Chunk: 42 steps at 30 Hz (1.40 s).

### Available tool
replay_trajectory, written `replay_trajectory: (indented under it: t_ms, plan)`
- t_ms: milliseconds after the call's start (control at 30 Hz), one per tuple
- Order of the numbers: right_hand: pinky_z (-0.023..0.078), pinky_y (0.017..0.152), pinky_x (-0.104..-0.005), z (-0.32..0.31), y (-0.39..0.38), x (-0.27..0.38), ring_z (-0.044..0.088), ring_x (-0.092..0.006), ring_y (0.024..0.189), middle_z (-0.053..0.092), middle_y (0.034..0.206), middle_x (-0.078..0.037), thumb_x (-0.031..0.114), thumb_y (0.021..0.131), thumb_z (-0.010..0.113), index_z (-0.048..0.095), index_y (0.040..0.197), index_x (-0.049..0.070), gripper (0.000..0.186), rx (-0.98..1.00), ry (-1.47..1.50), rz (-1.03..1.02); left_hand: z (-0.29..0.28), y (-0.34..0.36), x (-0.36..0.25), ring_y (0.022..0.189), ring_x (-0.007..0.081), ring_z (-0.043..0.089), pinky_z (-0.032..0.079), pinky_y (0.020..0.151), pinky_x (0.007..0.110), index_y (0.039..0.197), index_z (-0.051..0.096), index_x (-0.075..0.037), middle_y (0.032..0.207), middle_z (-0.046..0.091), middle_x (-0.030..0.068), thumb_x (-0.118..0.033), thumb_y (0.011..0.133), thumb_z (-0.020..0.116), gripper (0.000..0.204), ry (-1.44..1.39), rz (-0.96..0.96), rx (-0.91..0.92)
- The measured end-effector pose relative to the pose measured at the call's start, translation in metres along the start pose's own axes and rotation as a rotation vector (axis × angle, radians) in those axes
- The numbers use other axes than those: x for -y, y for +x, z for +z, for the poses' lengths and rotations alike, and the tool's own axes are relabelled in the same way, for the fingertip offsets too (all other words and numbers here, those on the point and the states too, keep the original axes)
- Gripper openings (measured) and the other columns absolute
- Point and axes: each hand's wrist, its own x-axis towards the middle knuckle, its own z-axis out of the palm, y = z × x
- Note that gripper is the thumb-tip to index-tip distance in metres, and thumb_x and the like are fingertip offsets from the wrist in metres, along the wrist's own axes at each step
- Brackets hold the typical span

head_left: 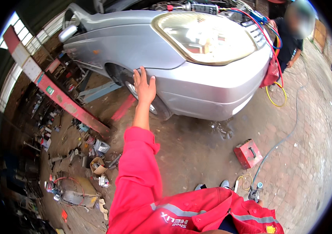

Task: The person works on a car engine with the hood open, using a spray gun to apply fluid to engine components and adjusting a manifold gauge set. They then move to the front of the car and touch the tire.

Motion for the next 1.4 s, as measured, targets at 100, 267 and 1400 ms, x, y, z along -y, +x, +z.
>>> replay_trajectory:
  t_ms: [100,267,1400]
  plan:
    - [0.059,0.072,-0.0454,0.000,-0.018,-0.036,0.077,-0.0303,0.076,0.077,0.080,-0.017,0.042,0.080,0.084,0.080,0.095,-0.001,0.046,-0.011,-0.136,0.117,-0.001,-0.041,-0.041,0.161,0.0488,0.014,0.015,0.129,0.057,0.168,0.034,-0.021,0.175,0.010,0.0298,-0.031,0.099,0.066,0.077,0.014,0.183,0.093]
    - [0.058,0.057,-0.0420,-0.013,0.003,-0.058,0.072,-0.0249,0.058,0.075,0.073,-0.015,0.040,0.081,0.085,0.075,0.086,-0.005,0.045,0.064,-0.060,0.257,0.024,-0.132,-0.116,0.160,0.0519,0.015,0.020,0.128,0.056,0.164,0.038,-0.007,0.175,0.007,0.0300,-0.017,0.093,0.071,0.079,-0.325,0.287,0.219]
    - [0.054,0.052,-0.0388,-0.014,0.101,-0.091,0.067,-0.0217,0.054,0.071,0.069,-0.013,0.029,0.085,0.083,0.074,0.097,-0.003,0.035,0.123,0.275,0.224,0.130,-0.347,-0.207,0.151,0.0467,0.039,0.033,0.124,0.057,0.158,0.052,-0.018,0.166,0.036,0.0298,-0.033,0.099,0.068,0.062,-0.385,0.165,1.086]
